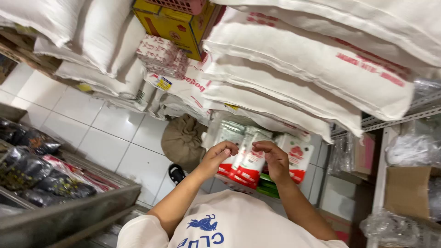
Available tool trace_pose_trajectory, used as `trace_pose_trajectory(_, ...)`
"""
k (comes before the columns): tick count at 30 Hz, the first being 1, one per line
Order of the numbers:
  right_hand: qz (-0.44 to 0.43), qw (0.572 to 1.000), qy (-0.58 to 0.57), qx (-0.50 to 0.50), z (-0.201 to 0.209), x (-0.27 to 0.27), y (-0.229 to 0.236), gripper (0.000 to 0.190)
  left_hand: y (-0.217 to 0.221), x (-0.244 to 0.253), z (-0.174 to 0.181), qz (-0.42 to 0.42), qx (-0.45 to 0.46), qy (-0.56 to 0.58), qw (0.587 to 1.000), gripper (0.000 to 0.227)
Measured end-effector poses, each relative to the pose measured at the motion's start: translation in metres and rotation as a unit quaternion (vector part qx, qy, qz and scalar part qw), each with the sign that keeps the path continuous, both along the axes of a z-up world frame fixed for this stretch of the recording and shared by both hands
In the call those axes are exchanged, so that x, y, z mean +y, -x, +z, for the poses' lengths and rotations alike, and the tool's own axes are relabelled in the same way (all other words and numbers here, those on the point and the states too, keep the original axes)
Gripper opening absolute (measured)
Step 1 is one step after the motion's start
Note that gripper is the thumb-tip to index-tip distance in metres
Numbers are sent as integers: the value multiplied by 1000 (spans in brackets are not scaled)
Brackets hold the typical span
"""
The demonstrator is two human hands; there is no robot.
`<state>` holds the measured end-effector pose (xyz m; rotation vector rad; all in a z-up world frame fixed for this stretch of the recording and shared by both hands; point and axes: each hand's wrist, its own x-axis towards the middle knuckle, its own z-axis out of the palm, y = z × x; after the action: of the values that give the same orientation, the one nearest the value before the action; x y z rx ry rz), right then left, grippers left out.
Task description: The person repeatedly picks up stacks of small, round, foil containers from a pink basket and places them onto a white shelf. The action is performed multiple times in a repetitive cycle.
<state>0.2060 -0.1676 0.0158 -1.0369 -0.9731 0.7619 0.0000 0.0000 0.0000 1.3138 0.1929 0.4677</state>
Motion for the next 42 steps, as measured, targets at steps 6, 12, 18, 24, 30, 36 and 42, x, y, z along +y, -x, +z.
trace_pose_trajectory(6,-31,999,-15,1,20,80,66,39,50,83,22,-19,34,34,999,36)
trace_pose_trajectory(12,-49,999,-4,-4,25,163,133,33,103,165,24,-45,32,72,996,36)
trace_pose_trajectory(18,-70,997,-17,10,26,210,173,31,136,219,27,-44,46,57,996,37)
trace_pose_trajectory(24,-72,997,-5,10,27,217,184,31,150,228,28,-7,29,48,998,36)
trace_pose_trajectory(30,-64,998,10,-7,33,209,183,31,148,222,22,7,33,54,998,31)
trace_pose_trajectory(36,-63,998,20,-23,37,202,173,27,140,207,28,22,33,58,998,27)
trace_pose_trajectory(42,-58,998,21,-23,32,191,165,29,133,195,28,11,32,55,998,24)
